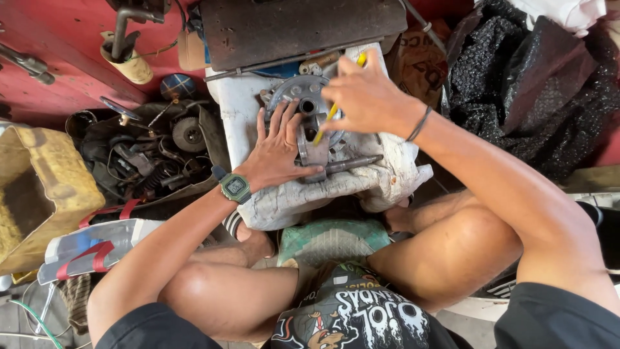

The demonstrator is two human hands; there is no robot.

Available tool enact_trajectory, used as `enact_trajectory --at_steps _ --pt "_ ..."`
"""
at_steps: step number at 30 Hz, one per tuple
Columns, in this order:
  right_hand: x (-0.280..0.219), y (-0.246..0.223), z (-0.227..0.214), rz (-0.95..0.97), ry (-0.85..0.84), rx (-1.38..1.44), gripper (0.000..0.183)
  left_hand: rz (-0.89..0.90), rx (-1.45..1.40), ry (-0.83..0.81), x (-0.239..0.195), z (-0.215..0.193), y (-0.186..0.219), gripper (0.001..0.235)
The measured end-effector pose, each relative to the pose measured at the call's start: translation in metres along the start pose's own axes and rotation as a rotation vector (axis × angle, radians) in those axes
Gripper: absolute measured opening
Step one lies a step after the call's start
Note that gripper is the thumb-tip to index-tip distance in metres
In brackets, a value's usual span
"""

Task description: Cleaning a metal engine component using a small yellow scrubbing tool while sitting on the floor.

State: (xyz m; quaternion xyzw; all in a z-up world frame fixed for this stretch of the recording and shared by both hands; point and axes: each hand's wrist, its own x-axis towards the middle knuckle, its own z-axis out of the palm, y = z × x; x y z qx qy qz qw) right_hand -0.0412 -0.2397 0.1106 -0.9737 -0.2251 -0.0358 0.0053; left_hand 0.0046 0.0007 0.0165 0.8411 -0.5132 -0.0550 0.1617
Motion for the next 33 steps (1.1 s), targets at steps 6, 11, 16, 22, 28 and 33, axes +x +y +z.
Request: enact_trajectory --at_steps 6,11,16,22,28,33 --pt "0.006 -0.005 0.001 0.014 -0.083 -0.027 0.054 0.0 0.034 -0.013 0.002 0.001 -0.001 0.115" --pt "0.002 -0.008 -0.001 0.068 -0.107 0.004 0.052 -0.002 0.048 -0.005 0.0 0.001 0.0 0.116" --pt "0.001 0.004 -0.003 0.048 0.002 -0.006 0.053 0.004 0.054 0.044 0.001 0.003 -0.001 0.115" --pt "0.006 -0.005 0.008 0.089 -0.177 -0.042 0.046 0.009 0.049 0.068 0.002 0.003 -0.002 0.109" --pt "-0.001 -0.023 0.001 -0.044 0.0 0.015 0.049 0.004 0.043 0.03 0.003 0.001 -0.002 0.12" --pt "0.002 -0.003 0.006 0.015 -0.01 -0.004 0.053 0.019 0.058 0.063 0.003 0.004 -0.002 0.118"
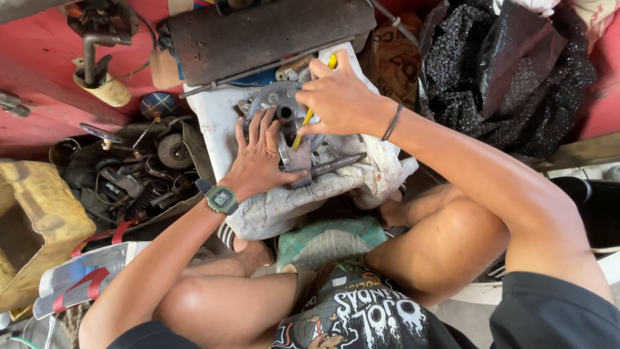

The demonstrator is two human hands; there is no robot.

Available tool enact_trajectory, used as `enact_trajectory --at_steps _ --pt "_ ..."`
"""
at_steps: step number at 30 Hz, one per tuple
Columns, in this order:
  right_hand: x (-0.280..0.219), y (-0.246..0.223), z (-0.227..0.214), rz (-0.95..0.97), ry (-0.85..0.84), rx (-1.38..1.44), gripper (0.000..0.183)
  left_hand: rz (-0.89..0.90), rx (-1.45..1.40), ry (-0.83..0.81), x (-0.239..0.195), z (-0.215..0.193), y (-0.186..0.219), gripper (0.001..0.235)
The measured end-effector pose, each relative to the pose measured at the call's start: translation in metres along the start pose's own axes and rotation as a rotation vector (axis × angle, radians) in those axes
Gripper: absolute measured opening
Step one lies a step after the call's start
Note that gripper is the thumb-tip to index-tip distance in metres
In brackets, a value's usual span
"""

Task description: Cleaning a metal engine component using a small yellow scrubbing tool while sitting on the floor.

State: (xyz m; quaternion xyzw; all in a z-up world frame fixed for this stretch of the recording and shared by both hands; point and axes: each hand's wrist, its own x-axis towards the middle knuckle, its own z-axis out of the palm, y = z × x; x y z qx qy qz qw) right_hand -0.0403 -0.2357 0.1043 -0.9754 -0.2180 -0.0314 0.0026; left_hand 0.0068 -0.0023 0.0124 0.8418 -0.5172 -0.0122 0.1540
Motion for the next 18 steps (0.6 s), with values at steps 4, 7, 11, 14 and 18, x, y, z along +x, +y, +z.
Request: enact_trajectory --at_steps 4,7,11,14,18 --pt "-0.007 -0.019 -0.006 -0.043 0.002 0.057 0.049 -0.007 -0.004 -0.02 0.0 -0.005 0.002 0.117" --pt "-0.008 0.006 -0.005 -0.012 0.125 -0.005 0.05 0.014 0.009 0.039 -0.001 -0.004 0.003 0.116" --pt "-0.002 -0.01 0.0 -0.019 0.001 -0.006 0.05 0.012 0.028 0.024 0.002 -0.004 0.002 0.12" --pt "-0.001 -0.005 -0.001 -0.006 -0.038 0.073 0.049 -0.021 0.004 -0.065 0.0 -0.005 0.001 0.118" --pt "-0.01 -0.009 -0.006 -0.022 0.109 -0.015 0.051 0.004 0.011 0.003 -0.001 -0.004 0.003 0.115"
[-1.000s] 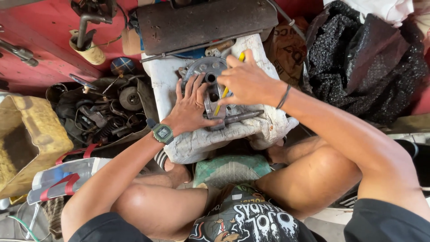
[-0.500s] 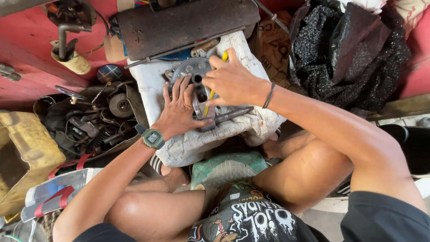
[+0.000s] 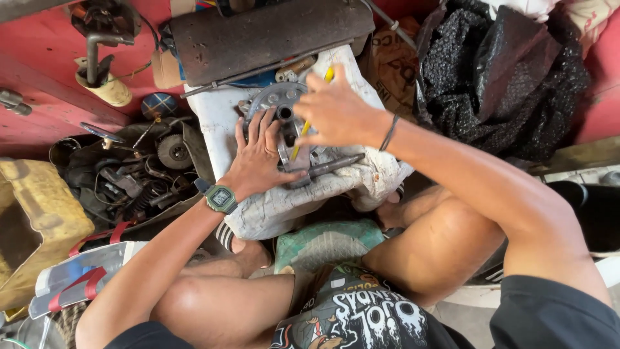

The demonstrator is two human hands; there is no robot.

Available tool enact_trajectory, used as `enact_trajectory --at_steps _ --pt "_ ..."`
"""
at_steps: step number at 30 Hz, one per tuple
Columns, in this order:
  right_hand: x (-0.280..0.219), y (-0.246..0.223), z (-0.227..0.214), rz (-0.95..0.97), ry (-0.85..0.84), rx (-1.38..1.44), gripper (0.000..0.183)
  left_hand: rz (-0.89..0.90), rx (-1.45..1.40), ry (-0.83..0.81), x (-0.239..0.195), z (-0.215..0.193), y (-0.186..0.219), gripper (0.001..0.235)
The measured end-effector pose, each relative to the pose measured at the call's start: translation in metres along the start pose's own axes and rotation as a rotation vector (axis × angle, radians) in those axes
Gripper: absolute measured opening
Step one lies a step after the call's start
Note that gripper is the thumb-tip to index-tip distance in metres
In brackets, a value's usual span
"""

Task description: Cleaning a metal engine component using a small yellow scrubbing tool while sitting on the floor.

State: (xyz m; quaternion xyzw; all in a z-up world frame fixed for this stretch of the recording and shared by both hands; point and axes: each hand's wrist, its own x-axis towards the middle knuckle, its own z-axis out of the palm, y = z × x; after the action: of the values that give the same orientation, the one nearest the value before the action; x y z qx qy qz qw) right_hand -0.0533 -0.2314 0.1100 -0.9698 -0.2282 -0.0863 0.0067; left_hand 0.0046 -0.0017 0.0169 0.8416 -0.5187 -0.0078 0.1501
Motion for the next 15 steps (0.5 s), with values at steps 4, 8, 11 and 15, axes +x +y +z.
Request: enact_trajectory --at_steps 4,8,11,15 --pt "0.012 0.014 0.011 0.036 -0.12 -0.023 0.057 -0.014 0.001 -0.014 0.0 -0.002 0.0 0.116" --pt "0.01 0.005 0.008 0.045 -0.127 -0.012 0.054 -0.02 -0.005 0.036 -0.001 -0.001 0.0 0.114" --pt "0.009 0.005 0.011 -0.021 -0.112 -0.062 0.054 -0.039 -0.006 -0.013 -0.002 -0.002 0.0 0.116" --pt "0.005 0.004 0.004 -0.01 -0.052 -0.068 0.052 -0.018 0.022 0.045 -0.006 -0.006 0.005 0.116"
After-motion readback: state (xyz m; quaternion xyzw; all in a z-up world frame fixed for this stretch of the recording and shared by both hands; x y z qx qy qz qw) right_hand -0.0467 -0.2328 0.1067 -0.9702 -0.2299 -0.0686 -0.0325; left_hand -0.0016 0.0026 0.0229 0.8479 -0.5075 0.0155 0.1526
